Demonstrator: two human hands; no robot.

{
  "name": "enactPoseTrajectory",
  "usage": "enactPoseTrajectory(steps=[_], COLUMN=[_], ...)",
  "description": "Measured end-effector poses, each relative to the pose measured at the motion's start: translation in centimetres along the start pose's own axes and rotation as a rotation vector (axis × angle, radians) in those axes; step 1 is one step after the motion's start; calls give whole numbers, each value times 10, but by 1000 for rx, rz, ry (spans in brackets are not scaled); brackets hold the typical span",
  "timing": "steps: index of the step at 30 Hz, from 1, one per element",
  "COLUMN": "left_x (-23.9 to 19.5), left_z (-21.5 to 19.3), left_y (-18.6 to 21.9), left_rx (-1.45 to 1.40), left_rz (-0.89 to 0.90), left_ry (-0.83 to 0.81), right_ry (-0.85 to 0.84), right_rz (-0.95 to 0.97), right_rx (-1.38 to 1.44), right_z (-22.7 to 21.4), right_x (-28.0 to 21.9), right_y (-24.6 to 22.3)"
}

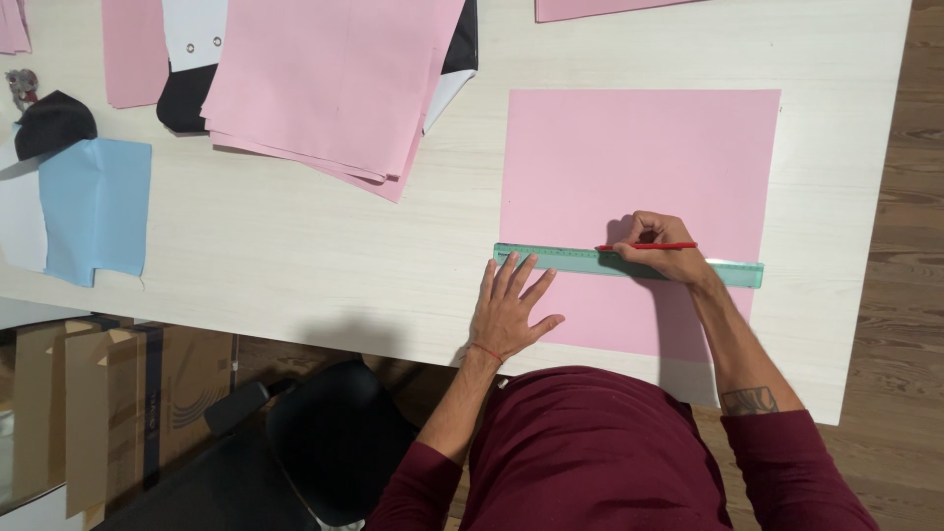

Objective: Measuring and marking pink material sheets using a ruler and pencil on a cutting table.

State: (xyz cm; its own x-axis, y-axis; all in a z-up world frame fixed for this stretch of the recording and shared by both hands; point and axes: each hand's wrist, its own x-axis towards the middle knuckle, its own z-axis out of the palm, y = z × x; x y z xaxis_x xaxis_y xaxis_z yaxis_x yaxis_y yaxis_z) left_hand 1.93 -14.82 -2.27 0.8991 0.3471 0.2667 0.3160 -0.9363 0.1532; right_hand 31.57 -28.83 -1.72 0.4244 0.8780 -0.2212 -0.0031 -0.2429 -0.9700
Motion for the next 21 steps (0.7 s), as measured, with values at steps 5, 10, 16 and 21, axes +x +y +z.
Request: enactPoseTrajectory(steps=[5, 10, 16, 21], left_x=[0, 0, 1, 1], left_z=[0, -1, -2, 0], left_y=[0, 0, 1, 0], left_rx=[1, 6, 4, 12], left_rz=[-1, 3, 3, 10], left_ry=[-3, 6, 2, 7], right_ry=[-6, 2, 2, 8], right_rz=[-1, -5, -14, -18], right_rx=[-1, -14, -20, -32], right_z=[0, 0, 0, -1], right_x=[0, 0, -1, 0], right_y=[0, 1, 0, 3])
